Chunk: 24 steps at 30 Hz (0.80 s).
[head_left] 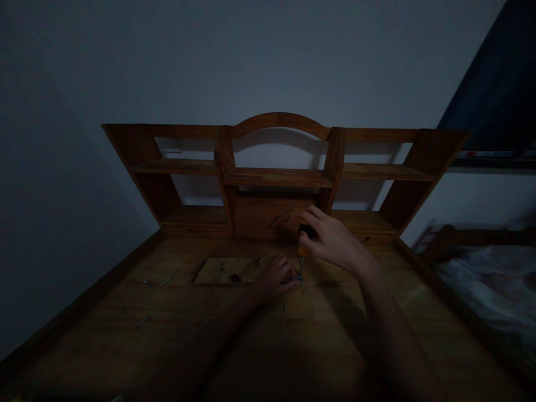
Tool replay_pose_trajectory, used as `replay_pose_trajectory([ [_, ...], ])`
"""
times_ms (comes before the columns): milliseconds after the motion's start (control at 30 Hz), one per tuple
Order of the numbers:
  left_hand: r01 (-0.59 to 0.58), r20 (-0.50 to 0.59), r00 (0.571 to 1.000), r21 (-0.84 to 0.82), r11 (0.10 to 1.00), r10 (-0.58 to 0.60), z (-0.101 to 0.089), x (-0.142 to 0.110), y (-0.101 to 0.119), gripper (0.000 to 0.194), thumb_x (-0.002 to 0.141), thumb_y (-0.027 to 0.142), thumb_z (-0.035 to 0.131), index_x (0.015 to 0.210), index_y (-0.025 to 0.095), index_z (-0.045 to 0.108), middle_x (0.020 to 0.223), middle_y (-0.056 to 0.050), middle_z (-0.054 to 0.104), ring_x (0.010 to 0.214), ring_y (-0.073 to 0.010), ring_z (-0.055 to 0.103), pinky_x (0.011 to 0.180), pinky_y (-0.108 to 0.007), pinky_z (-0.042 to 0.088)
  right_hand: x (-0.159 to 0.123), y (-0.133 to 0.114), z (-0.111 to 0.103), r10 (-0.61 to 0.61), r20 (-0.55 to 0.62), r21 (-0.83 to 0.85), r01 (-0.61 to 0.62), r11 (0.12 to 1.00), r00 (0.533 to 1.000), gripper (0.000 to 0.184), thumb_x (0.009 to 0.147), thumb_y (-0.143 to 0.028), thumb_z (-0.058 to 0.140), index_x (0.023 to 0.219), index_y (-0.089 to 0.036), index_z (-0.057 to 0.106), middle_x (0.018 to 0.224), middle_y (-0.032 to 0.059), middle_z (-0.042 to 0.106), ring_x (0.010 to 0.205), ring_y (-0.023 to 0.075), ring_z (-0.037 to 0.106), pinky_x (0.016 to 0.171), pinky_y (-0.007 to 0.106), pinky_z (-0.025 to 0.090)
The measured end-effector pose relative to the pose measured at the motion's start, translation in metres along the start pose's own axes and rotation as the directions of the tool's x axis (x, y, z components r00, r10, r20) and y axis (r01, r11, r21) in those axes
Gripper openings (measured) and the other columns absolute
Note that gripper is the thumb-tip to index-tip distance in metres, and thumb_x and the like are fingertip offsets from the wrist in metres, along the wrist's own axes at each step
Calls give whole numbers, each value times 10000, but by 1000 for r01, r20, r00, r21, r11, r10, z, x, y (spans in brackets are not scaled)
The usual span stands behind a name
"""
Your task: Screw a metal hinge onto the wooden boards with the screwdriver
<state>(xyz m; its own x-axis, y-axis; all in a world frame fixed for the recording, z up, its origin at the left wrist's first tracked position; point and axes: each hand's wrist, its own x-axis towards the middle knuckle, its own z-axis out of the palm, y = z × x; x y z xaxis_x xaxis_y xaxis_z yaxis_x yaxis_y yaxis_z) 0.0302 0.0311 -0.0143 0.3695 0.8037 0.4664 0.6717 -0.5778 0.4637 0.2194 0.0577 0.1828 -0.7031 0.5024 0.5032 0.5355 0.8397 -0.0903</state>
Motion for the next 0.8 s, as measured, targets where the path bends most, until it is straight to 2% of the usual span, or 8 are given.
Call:
replay_pose_trajectory([
  [100,2,3,1000,-3,1000,-2,-2,0,2,204,896,394,640,918,203,573,1021,-32,583,998,-193,529,883,-326,422,-1,0,-2,0,-3,23,0,1000,1000,332,945,-260,441,1262,-216,529,1181,72,586,963,201,610,823,325,465],
  [200,8,6,1000,6,1000,-8,-2,0,2,207,899,403,633,925,205,579,1022,-39,580,987,-197,533,876,-333,426,-2,-1,-3,57,-20,-42,-58,997,998,320,971,-386,434,1180,-209,599,1090,81,601,902,220,621,787,350,478],
  [267,6,6,1000,8,1000,-6,-1,0,1,206,900,404,630,927,206,580,1023,-40,581,985,-198,534,877,-336,426,-2,-1,-4,59,-24,-34,-60,998,998,358,957,-417,463,1228,-223,594,1115,81,589,892,217,626,795,357,486],
  [367,4,-2,1000,9,1000,-4,0,0,0,212,899,409,630,920,205,578,1016,-40,582,985,-199,532,879,-337,426,-3,-1,-6,2,-7,52,-1,999,1000,419,946,-324,476,1358,-260,514,1216,66,570,960,201,627,857,345,485],
  [433,-2,0,1000,9,1000,2,0,0,0,213,902,408,626,929,203,579,1018,-44,581,984,-199,532,880,-338,426,-4,-1,-6,-12,-2,72,12,997,1000,401,958,-293,452,1350,-259,526,1218,61,586,980,197,627,873,342,481],
  [600,0,3,1000,13,1000,0,-2,0,2,226,900,421,625,939,202,586,1023,-47,575,996,-202,531,891,-342,426,-3,0,-5,63,-23,25,-62,998,998,385,958,-373,476,1301,-228,575,1147,87,608,928,212,635,834,350,487],
  [733,9,10,1000,3,1000,-9,-2,0,3,214,903,414,623,935,205,589,1031,-42,574,1008,-198,529,896,-334,427,-4,-1,-6,9,8,73,-10,997,1000,498,889,-213,503,1386,-221,487,1242,76,571,960,195,623,865,323,477],
  [800,11,11,1000,-2,1000,-11,-1,0,3,204,903,401,626,936,204,586,1037,-41,573,1006,-195,530,893,-330,429,-4,-1,-6,9,3,61,-9,998,1000,473,899,-205,481,1372,-219,497,1243,79,574,967,198,622,869,325,470],
])
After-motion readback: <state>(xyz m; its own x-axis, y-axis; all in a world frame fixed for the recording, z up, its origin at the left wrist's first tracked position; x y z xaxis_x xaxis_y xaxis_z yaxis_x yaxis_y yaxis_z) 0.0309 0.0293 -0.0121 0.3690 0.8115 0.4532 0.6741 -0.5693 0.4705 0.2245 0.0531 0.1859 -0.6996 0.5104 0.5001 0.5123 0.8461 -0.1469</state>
